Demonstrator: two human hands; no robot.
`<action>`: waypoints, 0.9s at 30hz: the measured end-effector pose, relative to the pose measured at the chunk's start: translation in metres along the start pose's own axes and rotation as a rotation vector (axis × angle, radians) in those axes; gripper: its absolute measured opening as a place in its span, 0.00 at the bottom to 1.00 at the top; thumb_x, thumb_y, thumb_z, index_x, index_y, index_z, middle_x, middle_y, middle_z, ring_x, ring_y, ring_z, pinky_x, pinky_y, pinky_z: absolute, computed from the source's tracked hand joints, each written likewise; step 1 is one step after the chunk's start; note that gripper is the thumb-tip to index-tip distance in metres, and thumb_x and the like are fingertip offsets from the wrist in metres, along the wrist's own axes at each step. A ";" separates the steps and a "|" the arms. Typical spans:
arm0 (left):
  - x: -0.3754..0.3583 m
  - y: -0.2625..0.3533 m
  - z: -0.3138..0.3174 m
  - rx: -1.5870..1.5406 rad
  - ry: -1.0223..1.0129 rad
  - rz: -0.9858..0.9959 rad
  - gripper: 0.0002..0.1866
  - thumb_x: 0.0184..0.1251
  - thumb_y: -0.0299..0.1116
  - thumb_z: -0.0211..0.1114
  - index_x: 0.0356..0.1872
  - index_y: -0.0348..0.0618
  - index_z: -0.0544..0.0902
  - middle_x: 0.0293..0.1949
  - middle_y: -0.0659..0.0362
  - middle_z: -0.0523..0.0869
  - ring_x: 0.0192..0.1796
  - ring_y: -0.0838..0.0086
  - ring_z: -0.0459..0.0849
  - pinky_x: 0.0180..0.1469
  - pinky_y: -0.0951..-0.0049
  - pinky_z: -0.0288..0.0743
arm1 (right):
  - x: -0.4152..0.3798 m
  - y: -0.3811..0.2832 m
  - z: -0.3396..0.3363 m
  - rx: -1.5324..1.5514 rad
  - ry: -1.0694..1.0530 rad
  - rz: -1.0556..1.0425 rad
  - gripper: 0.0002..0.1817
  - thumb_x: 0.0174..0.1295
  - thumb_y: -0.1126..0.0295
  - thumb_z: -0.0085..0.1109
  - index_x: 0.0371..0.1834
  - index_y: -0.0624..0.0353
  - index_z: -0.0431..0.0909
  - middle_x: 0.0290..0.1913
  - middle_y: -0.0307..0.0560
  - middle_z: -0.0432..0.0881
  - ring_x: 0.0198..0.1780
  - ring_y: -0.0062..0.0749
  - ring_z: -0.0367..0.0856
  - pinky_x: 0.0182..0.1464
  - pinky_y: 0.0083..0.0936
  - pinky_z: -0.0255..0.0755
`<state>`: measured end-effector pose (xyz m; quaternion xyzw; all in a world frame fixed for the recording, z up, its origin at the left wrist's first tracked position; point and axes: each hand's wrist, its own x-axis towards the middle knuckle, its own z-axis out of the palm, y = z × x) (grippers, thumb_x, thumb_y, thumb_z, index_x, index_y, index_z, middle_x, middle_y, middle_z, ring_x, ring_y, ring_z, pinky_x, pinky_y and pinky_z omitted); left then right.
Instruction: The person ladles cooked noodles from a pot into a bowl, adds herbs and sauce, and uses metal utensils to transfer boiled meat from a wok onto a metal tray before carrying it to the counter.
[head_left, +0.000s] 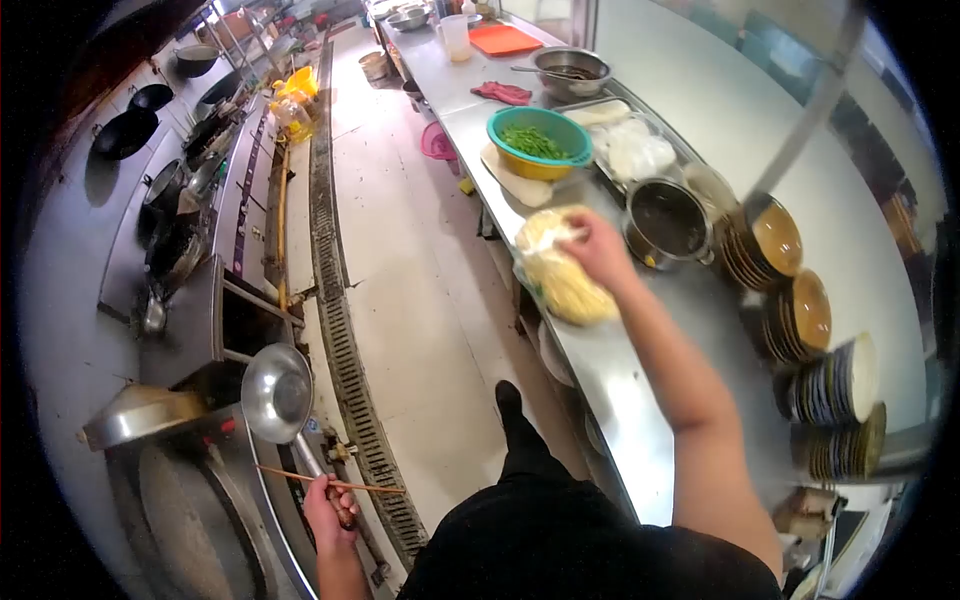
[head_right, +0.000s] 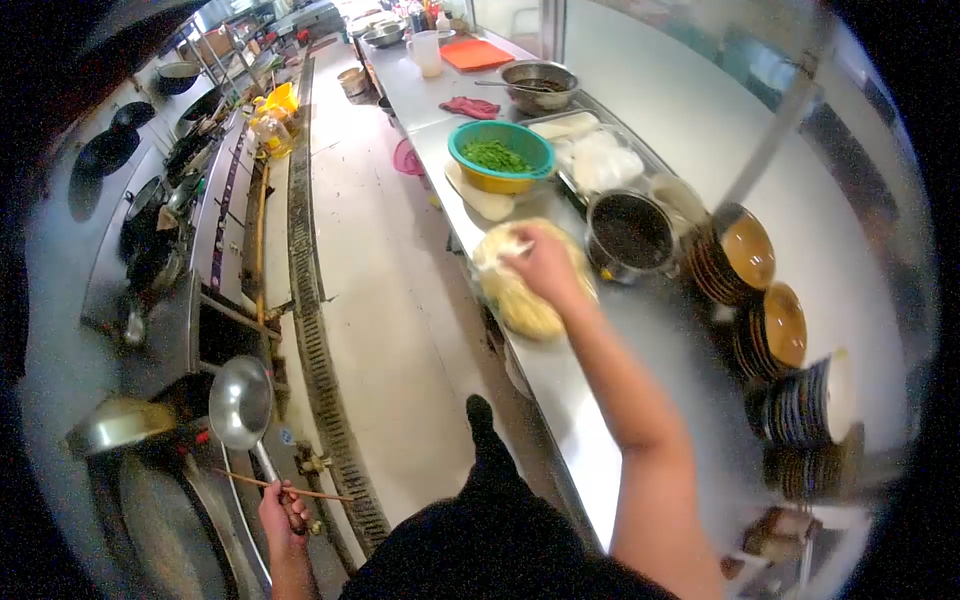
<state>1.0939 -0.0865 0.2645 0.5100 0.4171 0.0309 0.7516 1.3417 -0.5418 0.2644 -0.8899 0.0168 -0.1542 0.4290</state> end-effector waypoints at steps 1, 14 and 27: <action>0.010 0.012 0.014 0.016 0.015 0.000 0.08 0.61 0.36 0.50 0.31 0.43 0.70 0.18 0.61 0.68 0.14 0.77 0.67 0.12 0.77 0.60 | 0.052 0.018 0.005 -0.009 0.056 0.019 0.23 0.45 0.63 0.65 0.45 0.58 0.74 0.41 0.54 0.76 0.38 0.38 0.77 0.41 0.29 0.71; 0.110 0.082 0.130 -0.008 0.217 -0.116 0.09 0.61 0.38 0.48 0.32 0.43 0.70 0.18 0.63 0.69 0.14 0.79 0.65 0.12 0.77 0.58 | 0.310 0.153 0.098 -0.670 -0.359 0.296 0.20 0.41 0.73 0.59 0.43 0.52 0.78 0.42 0.51 0.79 0.45 0.42 0.76 0.49 0.31 0.69; 0.124 0.090 0.147 0.020 0.178 -0.112 0.09 0.61 0.37 0.49 0.31 0.42 0.70 0.18 0.63 0.69 0.14 0.79 0.66 0.12 0.78 0.59 | 0.330 0.193 0.055 -0.085 -0.159 0.571 0.18 0.42 0.72 0.63 0.41 0.55 0.79 0.33 0.48 0.81 0.25 0.31 0.78 0.29 0.29 0.72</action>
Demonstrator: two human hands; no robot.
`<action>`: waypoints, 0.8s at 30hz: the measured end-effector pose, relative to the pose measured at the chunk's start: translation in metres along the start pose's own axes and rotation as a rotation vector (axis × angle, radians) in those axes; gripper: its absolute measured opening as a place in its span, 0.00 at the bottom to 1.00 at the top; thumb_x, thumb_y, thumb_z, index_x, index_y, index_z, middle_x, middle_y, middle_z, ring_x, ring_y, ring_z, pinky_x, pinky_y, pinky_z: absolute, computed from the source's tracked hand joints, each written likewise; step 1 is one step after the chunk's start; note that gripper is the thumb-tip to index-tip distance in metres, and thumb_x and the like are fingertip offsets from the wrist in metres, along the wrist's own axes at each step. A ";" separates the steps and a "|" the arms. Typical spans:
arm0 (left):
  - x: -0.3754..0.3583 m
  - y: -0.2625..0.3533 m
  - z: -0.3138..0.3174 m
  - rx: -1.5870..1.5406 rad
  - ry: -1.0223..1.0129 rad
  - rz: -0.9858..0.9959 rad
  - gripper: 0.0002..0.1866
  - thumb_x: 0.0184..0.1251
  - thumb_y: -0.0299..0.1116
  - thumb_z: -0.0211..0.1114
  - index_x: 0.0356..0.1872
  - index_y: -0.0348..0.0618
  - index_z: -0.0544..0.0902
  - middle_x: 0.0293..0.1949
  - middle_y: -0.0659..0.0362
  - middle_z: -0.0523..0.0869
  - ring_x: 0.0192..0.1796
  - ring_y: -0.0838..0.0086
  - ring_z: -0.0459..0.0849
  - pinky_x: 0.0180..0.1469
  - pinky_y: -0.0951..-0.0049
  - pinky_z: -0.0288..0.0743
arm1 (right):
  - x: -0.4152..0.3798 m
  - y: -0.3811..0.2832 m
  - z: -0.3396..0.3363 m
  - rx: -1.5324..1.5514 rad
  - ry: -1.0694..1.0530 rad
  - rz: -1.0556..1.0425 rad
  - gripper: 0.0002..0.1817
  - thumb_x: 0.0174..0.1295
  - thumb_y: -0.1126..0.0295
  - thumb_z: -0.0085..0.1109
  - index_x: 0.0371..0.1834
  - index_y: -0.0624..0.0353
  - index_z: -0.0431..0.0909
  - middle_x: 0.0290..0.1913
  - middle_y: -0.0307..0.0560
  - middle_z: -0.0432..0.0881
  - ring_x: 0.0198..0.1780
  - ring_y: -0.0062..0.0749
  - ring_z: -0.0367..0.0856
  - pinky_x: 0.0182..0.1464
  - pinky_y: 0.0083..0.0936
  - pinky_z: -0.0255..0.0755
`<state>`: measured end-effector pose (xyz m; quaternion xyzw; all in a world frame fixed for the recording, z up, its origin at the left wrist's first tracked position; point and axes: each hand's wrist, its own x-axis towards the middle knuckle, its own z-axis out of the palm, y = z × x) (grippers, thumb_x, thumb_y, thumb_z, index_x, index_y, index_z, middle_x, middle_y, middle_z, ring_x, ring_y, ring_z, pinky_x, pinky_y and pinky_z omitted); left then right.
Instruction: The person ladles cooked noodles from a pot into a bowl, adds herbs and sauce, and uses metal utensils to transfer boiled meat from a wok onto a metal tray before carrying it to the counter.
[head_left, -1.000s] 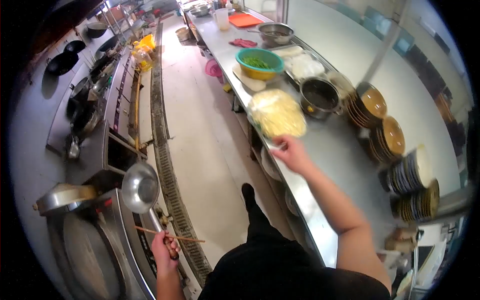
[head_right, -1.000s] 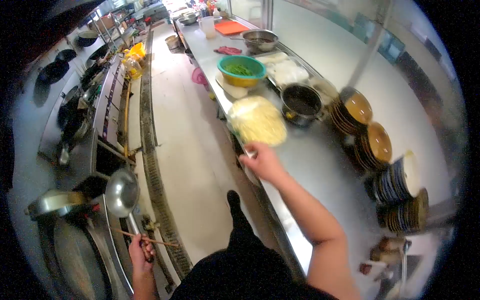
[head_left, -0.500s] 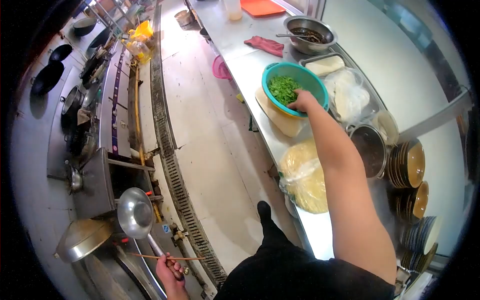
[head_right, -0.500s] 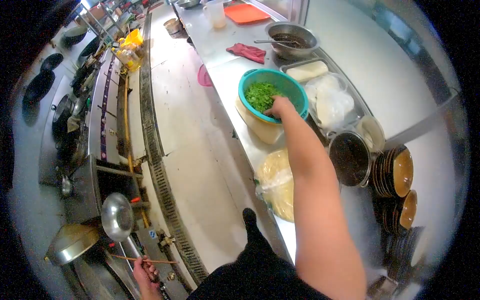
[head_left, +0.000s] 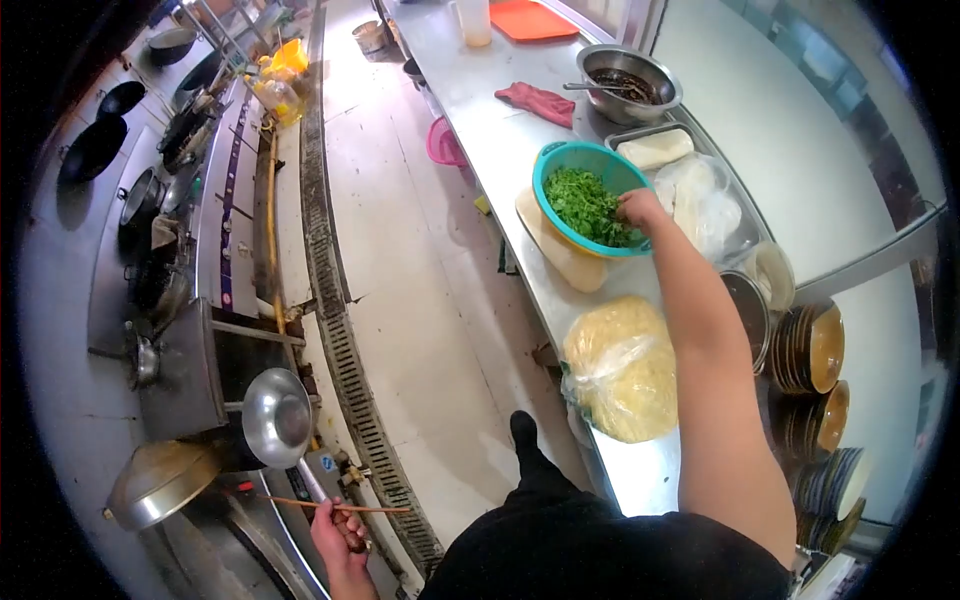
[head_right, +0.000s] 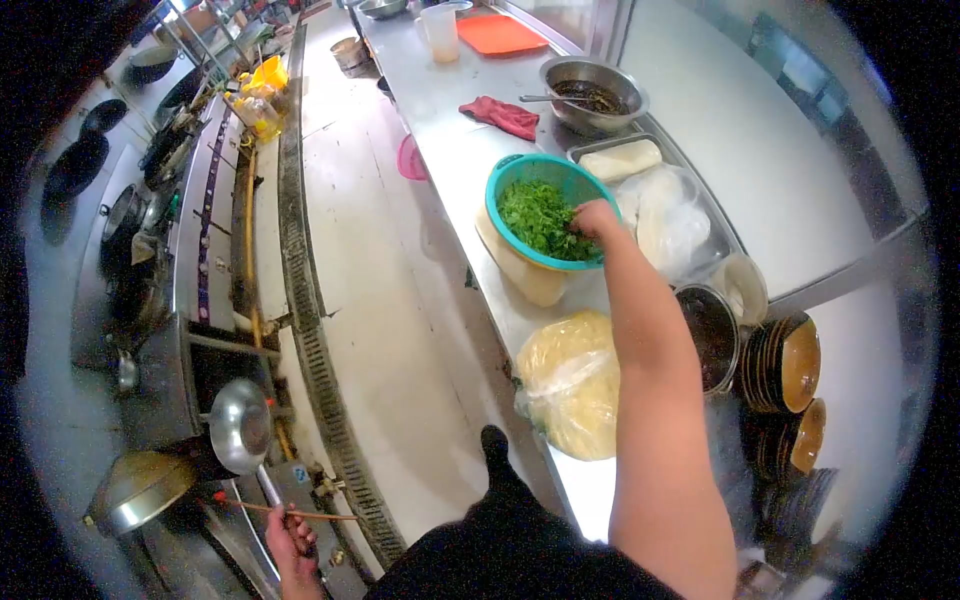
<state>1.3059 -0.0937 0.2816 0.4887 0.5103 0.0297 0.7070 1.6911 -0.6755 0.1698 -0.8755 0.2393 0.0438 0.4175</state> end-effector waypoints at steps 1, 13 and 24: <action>-0.003 0.001 -0.002 -0.013 -0.016 -0.008 0.09 0.61 0.37 0.49 0.31 0.42 0.70 0.18 0.63 0.69 0.14 0.79 0.66 0.12 0.78 0.60 | -0.002 0.009 0.003 0.025 -0.028 0.115 0.17 0.43 0.72 0.63 0.40 0.55 0.78 0.34 0.47 0.81 0.26 0.29 0.78 0.28 0.29 0.72; -0.025 -0.042 -0.097 0.031 -0.285 0.069 0.08 0.61 0.35 0.49 0.31 0.42 0.69 0.18 0.60 0.69 0.14 0.77 0.67 0.12 0.78 0.59 | -0.251 -0.014 -0.144 1.006 -0.066 -0.104 0.12 0.53 0.78 0.55 0.41 0.60 0.72 0.37 0.43 0.77 0.36 0.26 0.75 0.32 0.20 0.69; -0.048 -0.003 -0.233 0.377 -0.640 0.034 0.09 0.61 0.39 0.50 0.25 0.47 0.69 0.16 0.65 0.68 0.14 0.81 0.67 0.12 0.81 0.61 | -0.838 0.063 -0.324 1.015 0.588 -0.072 0.13 0.56 0.77 0.51 0.45 0.67 0.69 0.41 0.53 0.76 0.42 0.35 0.78 0.42 0.27 0.76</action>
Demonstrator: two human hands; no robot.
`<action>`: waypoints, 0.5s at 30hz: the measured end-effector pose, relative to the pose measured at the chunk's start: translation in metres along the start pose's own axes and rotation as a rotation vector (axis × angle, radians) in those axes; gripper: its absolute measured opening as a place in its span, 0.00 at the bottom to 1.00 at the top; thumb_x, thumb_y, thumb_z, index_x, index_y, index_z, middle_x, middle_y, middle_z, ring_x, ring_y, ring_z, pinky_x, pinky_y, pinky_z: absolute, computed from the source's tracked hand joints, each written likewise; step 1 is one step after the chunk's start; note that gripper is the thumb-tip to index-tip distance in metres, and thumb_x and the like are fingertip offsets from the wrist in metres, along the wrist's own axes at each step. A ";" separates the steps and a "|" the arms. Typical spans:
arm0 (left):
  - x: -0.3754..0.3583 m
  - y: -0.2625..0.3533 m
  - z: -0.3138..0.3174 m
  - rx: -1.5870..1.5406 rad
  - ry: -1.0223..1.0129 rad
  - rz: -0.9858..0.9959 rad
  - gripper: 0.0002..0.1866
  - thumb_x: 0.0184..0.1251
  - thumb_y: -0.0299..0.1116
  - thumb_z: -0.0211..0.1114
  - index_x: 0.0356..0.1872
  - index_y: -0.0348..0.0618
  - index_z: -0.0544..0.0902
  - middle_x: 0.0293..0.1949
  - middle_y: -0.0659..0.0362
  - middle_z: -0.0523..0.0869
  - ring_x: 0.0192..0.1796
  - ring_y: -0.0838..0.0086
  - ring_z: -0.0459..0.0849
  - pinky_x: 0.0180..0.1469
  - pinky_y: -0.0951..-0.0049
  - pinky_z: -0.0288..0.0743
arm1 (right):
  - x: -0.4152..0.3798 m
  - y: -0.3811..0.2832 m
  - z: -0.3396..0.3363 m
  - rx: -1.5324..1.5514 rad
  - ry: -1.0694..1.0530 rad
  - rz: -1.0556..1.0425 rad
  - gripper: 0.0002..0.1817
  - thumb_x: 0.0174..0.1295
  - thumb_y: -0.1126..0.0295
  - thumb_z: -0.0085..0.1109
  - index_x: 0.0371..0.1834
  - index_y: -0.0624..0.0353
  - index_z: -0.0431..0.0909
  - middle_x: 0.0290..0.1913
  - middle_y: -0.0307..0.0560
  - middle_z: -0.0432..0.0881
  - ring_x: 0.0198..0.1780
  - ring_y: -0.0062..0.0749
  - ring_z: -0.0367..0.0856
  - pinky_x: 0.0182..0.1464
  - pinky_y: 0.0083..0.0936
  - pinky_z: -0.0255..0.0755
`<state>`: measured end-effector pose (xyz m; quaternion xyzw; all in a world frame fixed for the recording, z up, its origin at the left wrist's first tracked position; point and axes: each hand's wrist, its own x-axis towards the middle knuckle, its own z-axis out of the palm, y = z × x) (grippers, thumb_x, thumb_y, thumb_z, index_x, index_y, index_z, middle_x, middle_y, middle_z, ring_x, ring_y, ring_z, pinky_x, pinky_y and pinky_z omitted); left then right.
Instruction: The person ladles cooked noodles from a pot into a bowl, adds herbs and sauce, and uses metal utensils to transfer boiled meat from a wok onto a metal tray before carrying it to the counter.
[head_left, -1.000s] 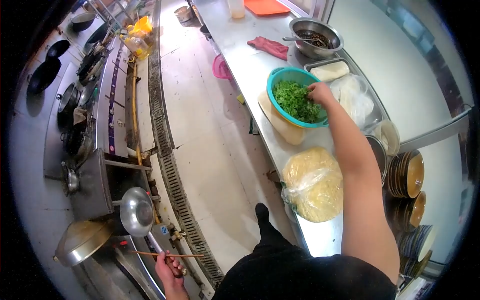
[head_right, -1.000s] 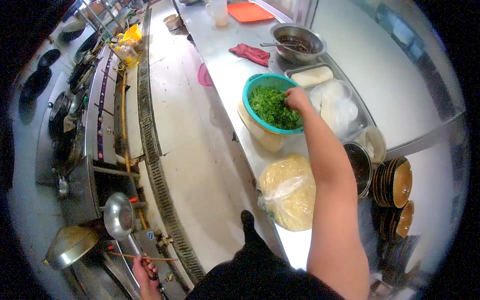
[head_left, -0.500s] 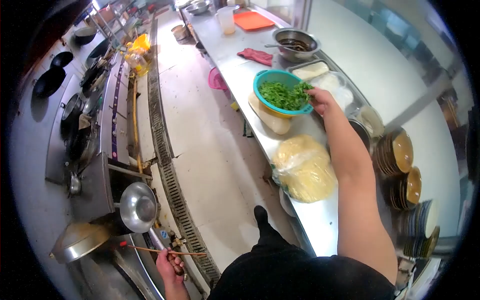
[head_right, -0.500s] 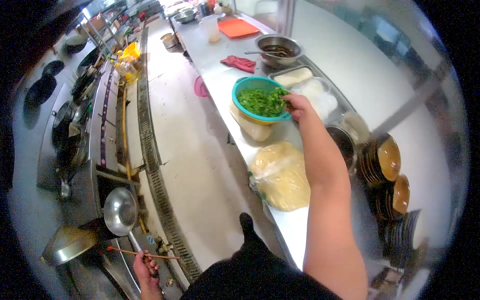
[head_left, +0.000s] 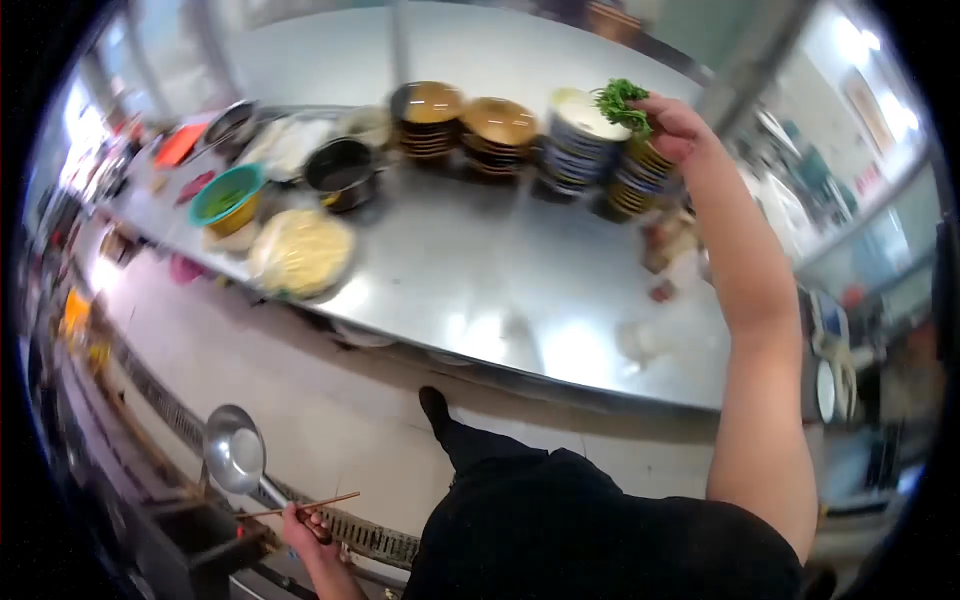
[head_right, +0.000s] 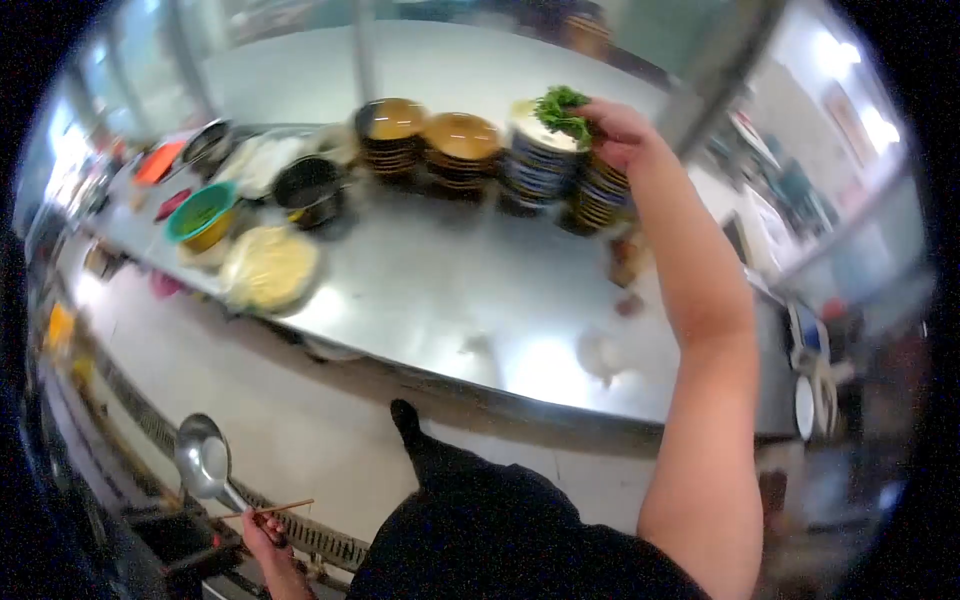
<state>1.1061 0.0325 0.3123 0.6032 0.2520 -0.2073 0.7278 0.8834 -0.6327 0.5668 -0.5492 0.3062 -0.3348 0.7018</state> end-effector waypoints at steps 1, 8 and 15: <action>-0.007 0.006 0.000 0.000 -0.013 -0.037 0.10 0.61 0.39 0.50 0.25 0.47 0.69 0.16 0.65 0.68 0.14 0.81 0.67 0.12 0.82 0.61 | -0.047 -0.025 -0.027 -0.028 0.115 0.027 0.12 0.56 0.77 0.52 0.44 0.65 0.71 0.41 0.51 0.77 0.43 0.34 0.77 0.46 0.26 0.74; -0.083 0.009 0.041 0.072 -0.076 -0.114 0.11 0.61 0.40 0.52 0.22 0.48 0.70 0.15 0.67 0.69 0.15 0.84 0.67 0.14 0.85 0.61 | -0.242 -0.038 -0.296 -0.016 0.505 0.042 0.12 0.55 0.78 0.49 0.43 0.65 0.71 0.42 0.46 0.77 0.43 0.30 0.76 0.47 0.22 0.70; -0.137 -0.065 0.063 0.004 -0.249 0.124 0.11 0.61 0.38 0.53 0.22 0.47 0.71 0.17 0.66 0.73 0.17 0.85 0.70 0.15 0.87 0.65 | -0.322 0.009 -0.466 -0.095 0.744 0.089 0.12 0.52 0.79 0.52 0.42 0.64 0.73 0.40 0.44 0.78 0.41 0.27 0.76 0.45 0.21 0.70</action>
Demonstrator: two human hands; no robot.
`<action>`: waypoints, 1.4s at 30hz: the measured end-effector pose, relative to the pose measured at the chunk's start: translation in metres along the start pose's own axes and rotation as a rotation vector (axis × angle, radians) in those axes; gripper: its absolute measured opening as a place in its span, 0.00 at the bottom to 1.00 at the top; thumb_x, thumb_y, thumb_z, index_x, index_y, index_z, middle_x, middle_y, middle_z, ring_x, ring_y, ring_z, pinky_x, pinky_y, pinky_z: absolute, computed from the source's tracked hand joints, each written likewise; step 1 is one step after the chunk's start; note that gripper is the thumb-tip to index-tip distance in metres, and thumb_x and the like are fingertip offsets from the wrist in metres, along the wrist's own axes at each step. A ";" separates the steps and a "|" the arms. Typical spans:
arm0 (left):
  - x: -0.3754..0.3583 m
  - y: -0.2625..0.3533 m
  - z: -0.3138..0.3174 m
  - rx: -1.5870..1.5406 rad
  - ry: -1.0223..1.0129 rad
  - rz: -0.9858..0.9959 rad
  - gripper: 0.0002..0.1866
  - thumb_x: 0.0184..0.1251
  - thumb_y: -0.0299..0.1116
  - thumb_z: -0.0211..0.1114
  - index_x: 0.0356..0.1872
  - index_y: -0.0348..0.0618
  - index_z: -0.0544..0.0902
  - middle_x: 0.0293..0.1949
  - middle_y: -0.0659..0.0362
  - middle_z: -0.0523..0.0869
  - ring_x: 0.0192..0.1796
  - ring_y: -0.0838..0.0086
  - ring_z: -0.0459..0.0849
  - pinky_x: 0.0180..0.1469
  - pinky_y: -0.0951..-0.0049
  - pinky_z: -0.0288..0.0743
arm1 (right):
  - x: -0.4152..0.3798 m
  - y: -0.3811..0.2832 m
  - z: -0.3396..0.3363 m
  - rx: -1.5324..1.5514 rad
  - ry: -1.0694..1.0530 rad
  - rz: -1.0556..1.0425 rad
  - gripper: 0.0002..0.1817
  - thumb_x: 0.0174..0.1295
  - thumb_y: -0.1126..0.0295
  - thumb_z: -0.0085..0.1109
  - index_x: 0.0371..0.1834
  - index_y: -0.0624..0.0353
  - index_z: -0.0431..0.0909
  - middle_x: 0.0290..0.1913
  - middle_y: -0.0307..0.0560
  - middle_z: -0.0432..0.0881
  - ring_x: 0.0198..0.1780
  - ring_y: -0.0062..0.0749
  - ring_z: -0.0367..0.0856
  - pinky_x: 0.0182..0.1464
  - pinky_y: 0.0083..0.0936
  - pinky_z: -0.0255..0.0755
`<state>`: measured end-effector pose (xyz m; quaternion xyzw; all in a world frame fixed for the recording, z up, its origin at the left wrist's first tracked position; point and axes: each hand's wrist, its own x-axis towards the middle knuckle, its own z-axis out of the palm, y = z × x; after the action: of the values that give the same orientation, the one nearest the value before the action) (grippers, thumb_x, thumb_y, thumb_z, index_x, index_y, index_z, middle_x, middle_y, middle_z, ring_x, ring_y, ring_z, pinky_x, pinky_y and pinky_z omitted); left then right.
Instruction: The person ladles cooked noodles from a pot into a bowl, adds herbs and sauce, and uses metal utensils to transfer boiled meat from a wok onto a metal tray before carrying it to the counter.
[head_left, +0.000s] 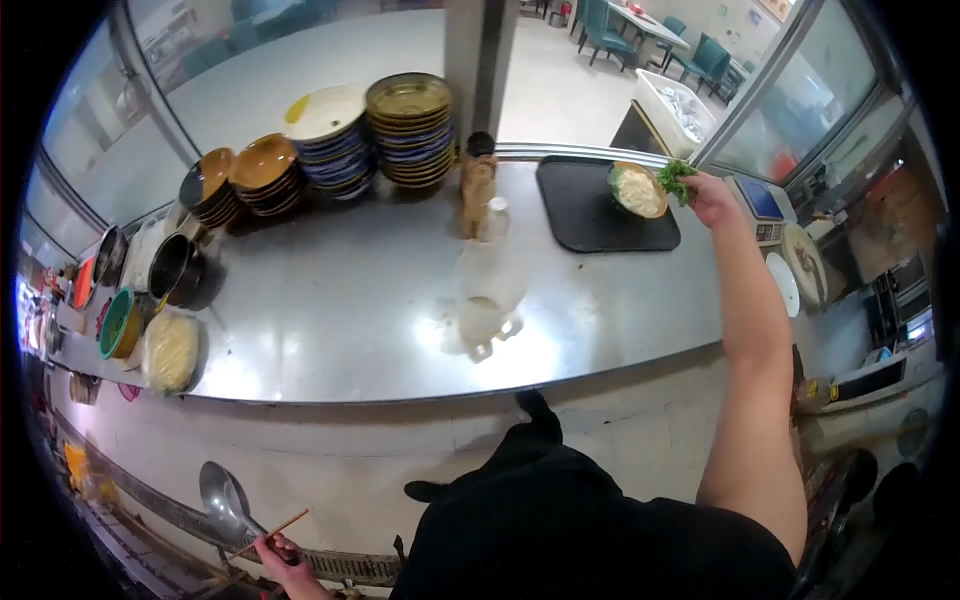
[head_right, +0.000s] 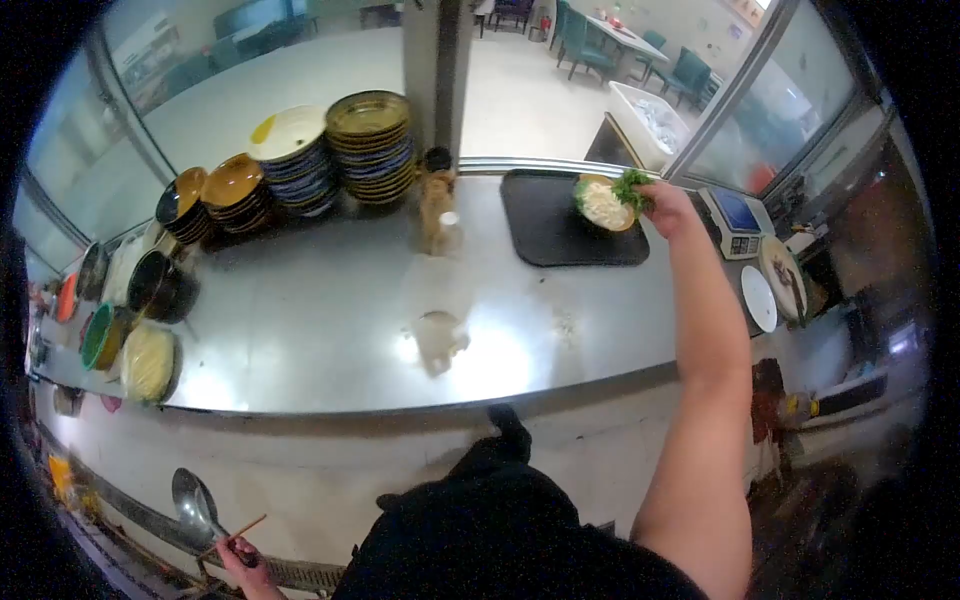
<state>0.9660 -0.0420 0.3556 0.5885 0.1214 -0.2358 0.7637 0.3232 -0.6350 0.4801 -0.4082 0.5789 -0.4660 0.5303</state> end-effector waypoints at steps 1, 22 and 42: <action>-0.004 -0.014 0.002 0.004 0.001 0.000 0.11 0.61 0.38 0.53 0.22 0.47 0.71 0.17 0.66 0.73 0.17 0.85 0.70 0.15 0.87 0.65 | 0.018 0.008 -0.015 -0.046 0.019 0.012 0.12 0.52 0.79 0.52 0.42 0.64 0.74 0.40 0.44 0.78 0.41 0.26 0.76 0.44 0.19 0.70; -0.204 -0.124 0.135 -0.090 0.427 0.060 0.09 0.61 0.35 0.53 0.24 0.43 0.72 0.18 0.62 0.76 0.19 0.81 0.72 0.18 0.86 0.69 | 0.260 0.095 -0.110 -1.121 0.017 -0.537 0.08 0.47 0.67 0.59 0.31 0.55 0.80 0.29 0.47 0.81 0.31 0.40 0.79 0.36 0.31 0.72; -0.208 -0.146 0.169 -0.060 0.482 0.040 0.10 0.61 0.36 0.55 0.22 0.44 0.71 0.16 0.63 0.73 0.19 0.80 0.72 0.16 0.85 0.68 | 0.262 0.149 -0.071 -1.332 -0.132 -0.466 0.15 0.46 0.63 0.60 0.37 0.57 0.80 0.42 0.53 0.77 0.43 0.44 0.76 0.46 0.34 0.70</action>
<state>0.6985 -0.1870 0.3755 0.6073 0.2952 -0.0698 0.7343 0.2284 -0.8463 0.2740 -0.7863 0.6051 -0.0884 0.0882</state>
